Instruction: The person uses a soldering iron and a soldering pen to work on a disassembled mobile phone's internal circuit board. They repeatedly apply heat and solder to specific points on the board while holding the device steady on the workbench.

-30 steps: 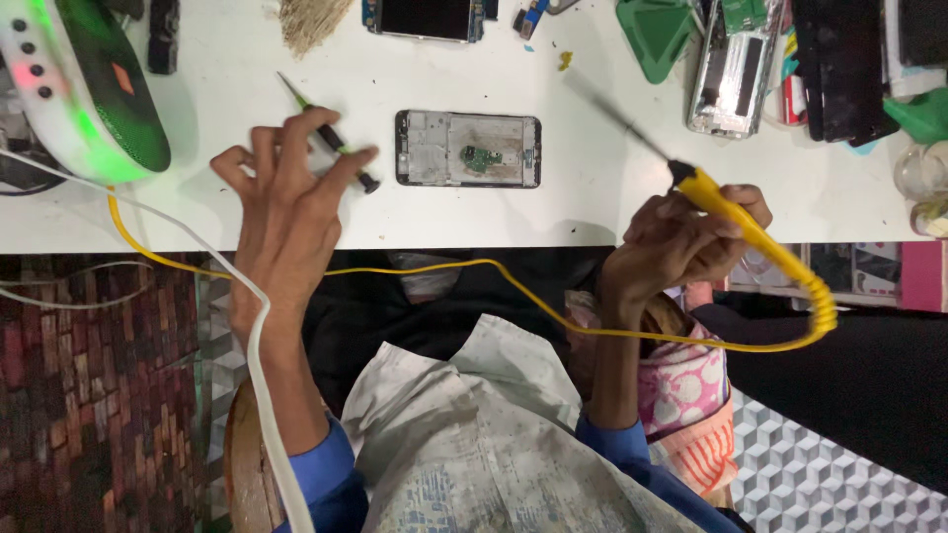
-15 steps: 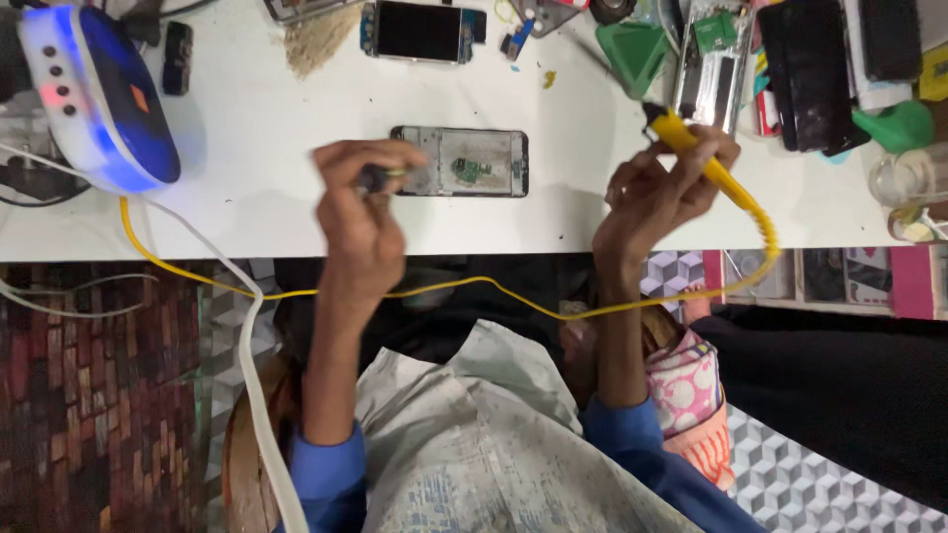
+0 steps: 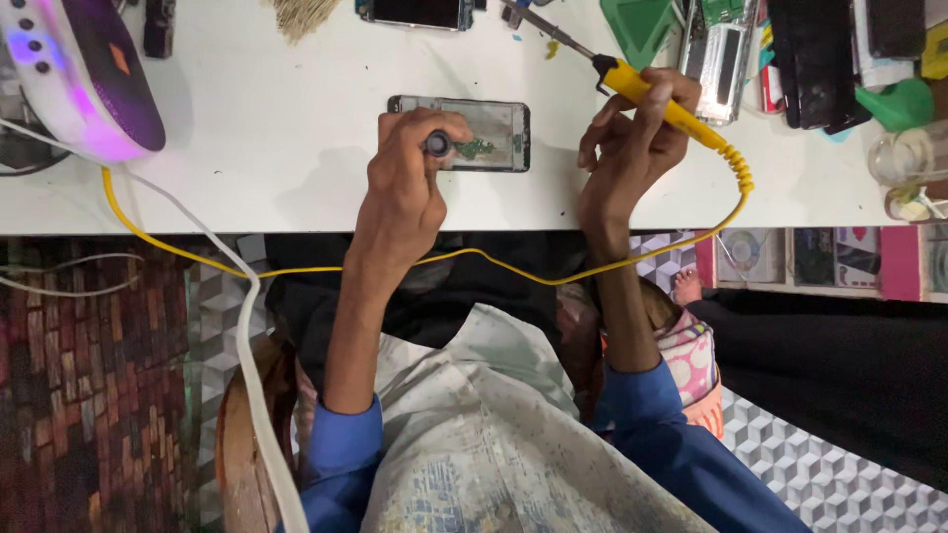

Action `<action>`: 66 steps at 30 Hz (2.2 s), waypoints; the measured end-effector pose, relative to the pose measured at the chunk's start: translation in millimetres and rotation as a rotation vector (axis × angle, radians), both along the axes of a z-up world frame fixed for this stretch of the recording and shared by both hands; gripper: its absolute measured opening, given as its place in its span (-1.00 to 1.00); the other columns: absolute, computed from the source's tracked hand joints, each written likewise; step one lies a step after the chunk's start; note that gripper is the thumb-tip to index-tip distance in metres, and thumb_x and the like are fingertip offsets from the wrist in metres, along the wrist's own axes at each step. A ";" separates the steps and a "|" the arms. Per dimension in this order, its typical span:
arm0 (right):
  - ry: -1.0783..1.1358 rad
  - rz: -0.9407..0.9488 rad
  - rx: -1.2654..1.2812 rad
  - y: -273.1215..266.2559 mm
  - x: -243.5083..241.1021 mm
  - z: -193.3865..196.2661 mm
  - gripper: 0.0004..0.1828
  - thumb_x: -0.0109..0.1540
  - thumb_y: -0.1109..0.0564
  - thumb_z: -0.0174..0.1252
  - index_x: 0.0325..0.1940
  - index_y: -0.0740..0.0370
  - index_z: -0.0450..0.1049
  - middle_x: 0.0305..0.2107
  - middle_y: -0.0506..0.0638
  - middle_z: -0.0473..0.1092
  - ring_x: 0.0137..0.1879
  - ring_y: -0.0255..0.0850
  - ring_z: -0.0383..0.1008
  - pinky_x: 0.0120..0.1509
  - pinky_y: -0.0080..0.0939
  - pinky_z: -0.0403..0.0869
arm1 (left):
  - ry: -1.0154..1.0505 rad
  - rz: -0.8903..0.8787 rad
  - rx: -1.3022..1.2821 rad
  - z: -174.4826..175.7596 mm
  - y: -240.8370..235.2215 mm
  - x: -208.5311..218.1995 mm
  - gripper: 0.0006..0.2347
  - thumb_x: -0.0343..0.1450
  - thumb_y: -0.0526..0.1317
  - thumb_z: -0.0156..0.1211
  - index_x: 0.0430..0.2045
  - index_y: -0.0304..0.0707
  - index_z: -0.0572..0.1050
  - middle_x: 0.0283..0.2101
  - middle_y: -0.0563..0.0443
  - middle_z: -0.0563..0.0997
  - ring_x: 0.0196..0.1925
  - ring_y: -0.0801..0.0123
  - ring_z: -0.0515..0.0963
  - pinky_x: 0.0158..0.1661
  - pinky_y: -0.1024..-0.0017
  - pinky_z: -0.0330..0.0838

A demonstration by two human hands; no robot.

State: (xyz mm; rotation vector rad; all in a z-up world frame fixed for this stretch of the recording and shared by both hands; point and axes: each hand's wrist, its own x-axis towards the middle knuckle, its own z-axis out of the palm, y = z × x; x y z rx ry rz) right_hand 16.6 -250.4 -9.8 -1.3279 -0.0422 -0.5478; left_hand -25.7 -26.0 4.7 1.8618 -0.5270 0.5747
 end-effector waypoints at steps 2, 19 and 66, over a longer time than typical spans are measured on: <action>-0.061 0.022 -0.025 0.0 -1.9 -0.8 -0.65 0.56 -0.14 -0.05 0.09 0.22 0.28 -0.38 0.10 0.37 -0.59 -0.27 0.18 -0.61 -0.36 0.10 | 0.050 -0.014 -0.024 -3.3 3.3 -1.3 -0.67 0.44 -0.68 -0.10 -0.02 -0.30 0.31 0.01 -0.10 0.59 0.02 0.13 0.47 -0.03 0.28 0.44; -0.230 0.296 -0.200 12.3 41.2 2.5 -0.68 0.58 -0.12 -0.09 0.22 0.14 0.28 -0.41 0.10 0.38 -0.67 -0.29 0.24 -0.68 -0.38 0.16 | 0.076 -0.022 -0.121 -12.4 27.2 -19.1 -0.71 0.36 -0.63 -0.21 -0.10 -0.37 0.16 -0.16 -0.27 0.49 -0.23 0.12 0.46 -0.14 0.39 0.40; -0.145 0.526 -0.216 49.9 129.7 -19.1 -0.66 0.56 -0.09 -0.01 0.00 0.27 0.40 -0.15 0.20 0.55 -0.55 -0.24 0.37 -0.61 -0.32 0.22 | 0.033 0.104 -0.110 -15.1 21.2 -19.7 -0.79 0.52 -0.59 -0.03 -0.08 -0.34 0.21 -0.12 -0.23 0.59 -0.18 0.08 0.57 -0.03 0.27 0.46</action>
